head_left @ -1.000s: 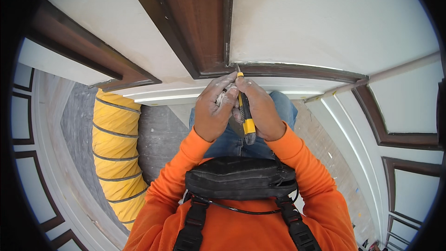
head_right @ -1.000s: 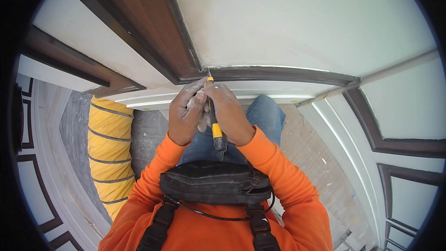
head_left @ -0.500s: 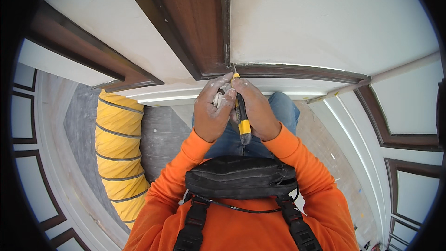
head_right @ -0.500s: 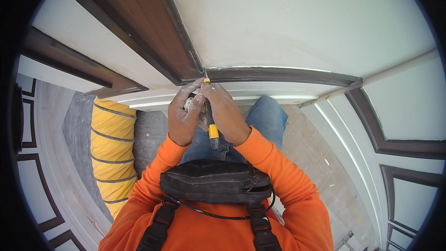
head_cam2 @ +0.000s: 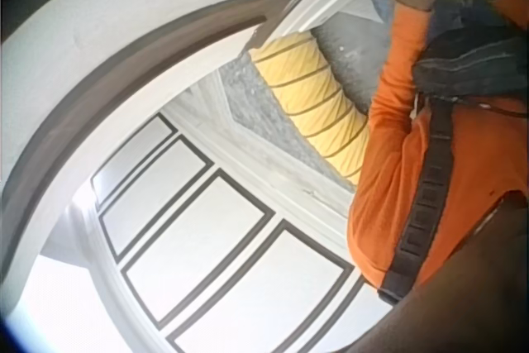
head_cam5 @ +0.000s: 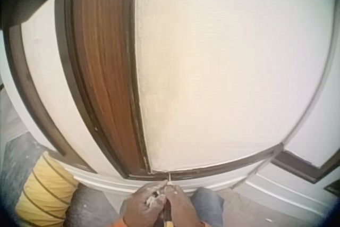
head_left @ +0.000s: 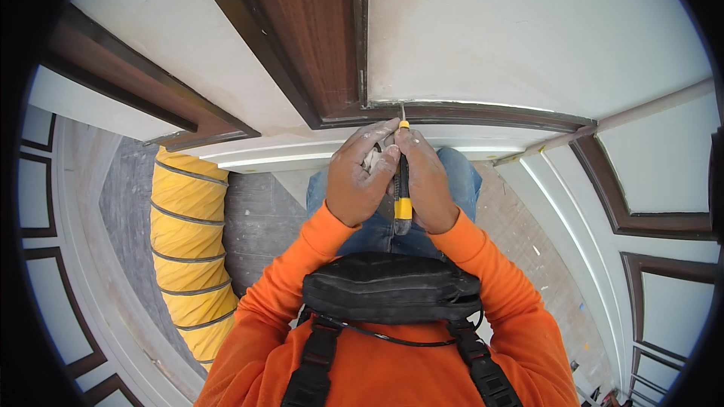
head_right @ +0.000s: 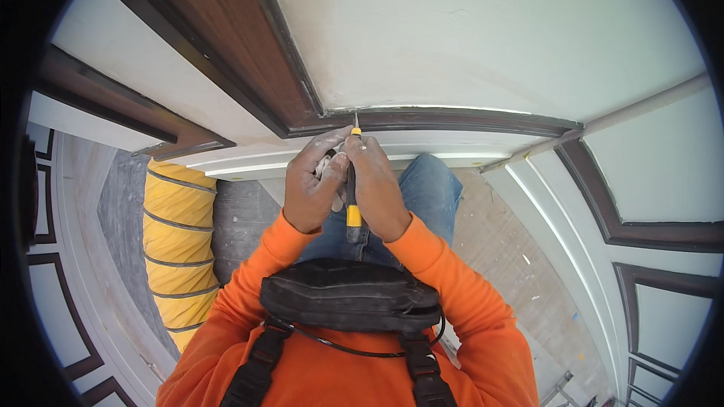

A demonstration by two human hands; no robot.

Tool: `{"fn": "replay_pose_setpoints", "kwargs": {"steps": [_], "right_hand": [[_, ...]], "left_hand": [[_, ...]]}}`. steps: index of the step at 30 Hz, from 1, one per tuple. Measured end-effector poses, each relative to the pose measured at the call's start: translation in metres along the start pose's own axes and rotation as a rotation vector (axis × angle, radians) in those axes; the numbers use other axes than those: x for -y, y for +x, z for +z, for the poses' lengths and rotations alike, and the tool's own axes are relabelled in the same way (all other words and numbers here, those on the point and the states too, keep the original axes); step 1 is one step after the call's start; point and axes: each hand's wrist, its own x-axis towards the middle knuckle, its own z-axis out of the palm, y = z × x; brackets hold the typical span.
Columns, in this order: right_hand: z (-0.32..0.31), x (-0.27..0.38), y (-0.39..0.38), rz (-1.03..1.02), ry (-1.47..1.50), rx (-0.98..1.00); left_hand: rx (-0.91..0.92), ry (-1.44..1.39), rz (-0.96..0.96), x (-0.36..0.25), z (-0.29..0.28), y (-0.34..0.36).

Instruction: The person uses a utility knife and a cloth to clean and seal the gaps between wall trim panels and the wall surface while sitting on the floor.

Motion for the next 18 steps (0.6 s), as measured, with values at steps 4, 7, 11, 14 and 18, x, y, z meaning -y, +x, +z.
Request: {"fn": "replay_pose_setpoints", "kwargs": {"steps": [4, 7, 11, 14, 18], "right_hand": [[0.003, -0.010, 0.012, -0.079, -0.107, 0.047], [0.007, -0.015, 0.017, -0.086, -0.170, 0.078], [0.011, -0.011, 0.014, 0.023, -0.070, 0.066], [0.007, -0.013, 0.014, -0.037, -0.116, 0.043], [0.001, -0.019, 0.013, -0.136, -0.214, -0.016]], "left_hand": [[-0.071, 0.082, 0.119, -0.001, -0.008, -0.001], [-0.098, 0.091, 0.098, 0.001, -0.015, -0.004], [-0.082, 0.074, 0.058, 0.003, -0.016, -0.003], [-0.067, 0.031, 0.054, 0.003, -0.013, -0.002], [-0.036, 0.041, 0.094, 0.011, -0.007, 0.000]]}}
